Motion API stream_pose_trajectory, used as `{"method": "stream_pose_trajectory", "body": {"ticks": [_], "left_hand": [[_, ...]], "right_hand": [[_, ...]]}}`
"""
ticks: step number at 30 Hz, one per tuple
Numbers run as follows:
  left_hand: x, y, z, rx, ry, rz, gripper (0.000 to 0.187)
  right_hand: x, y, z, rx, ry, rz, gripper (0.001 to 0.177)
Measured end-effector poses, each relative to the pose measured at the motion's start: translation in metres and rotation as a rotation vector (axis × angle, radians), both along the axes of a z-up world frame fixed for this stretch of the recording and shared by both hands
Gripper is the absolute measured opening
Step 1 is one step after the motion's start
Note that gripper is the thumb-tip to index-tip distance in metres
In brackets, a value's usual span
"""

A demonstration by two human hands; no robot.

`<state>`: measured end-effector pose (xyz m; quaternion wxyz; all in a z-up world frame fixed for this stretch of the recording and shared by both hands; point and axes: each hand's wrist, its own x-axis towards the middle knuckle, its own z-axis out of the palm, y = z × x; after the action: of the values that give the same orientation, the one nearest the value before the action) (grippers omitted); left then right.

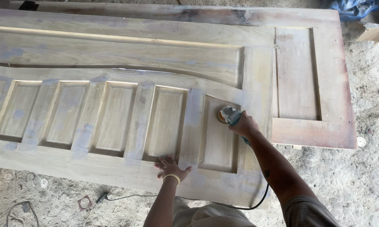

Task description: The person uses an electric sander to smooth the surface of a large wooden door with recessed panels. They move the sander systematically across the flat surfaces and along the curved top edge, holding the door with the other hand for stability.

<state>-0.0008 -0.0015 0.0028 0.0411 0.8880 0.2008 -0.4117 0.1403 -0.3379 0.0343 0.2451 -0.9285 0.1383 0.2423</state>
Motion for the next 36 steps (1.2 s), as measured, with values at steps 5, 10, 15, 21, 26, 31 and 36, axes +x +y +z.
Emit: {"method": "stream_pose_trajectory", "body": {"ticks": [5, 10, 15, 21, 26, 31, 36], "left_hand": [[-0.001, 0.000, -0.001, -0.012, -0.024, 0.028, 0.134], [-0.004, 0.004, -0.005, -0.028, -0.047, 0.038, 0.132], [-0.004, 0.009, -0.010, -0.030, -0.034, -0.011, 0.129], [-0.015, 0.023, -0.018, -0.043, -0.042, -0.092, 0.120], [-0.020, 0.040, -0.015, -0.120, -0.160, -0.191, 0.098], [-0.019, 0.065, -0.014, -0.060, -0.134, -0.346, 0.073], [-0.001, 0.097, -0.008, -0.011, -0.236, -0.342, 0.069]], "right_hand": [[-0.039, -0.009, 0.000, 0.023, 0.009, 0.027, 0.076], [-0.081, -0.007, -0.003, 0.041, 0.026, 0.092, 0.072], [-0.115, 0.002, -0.005, 0.054, 0.052, 0.158, 0.070], [-0.150, 0.016, -0.013, 0.066, 0.106, 0.187, 0.072], [-0.162, 0.029, 0.001, 0.082, 0.046, 0.140, 0.072], [-0.170, 0.070, 0.016, 0.050, 0.072, 0.206, 0.070], [-0.167, 0.116, 0.033, 0.035, 0.050, 0.321, 0.072]]}}
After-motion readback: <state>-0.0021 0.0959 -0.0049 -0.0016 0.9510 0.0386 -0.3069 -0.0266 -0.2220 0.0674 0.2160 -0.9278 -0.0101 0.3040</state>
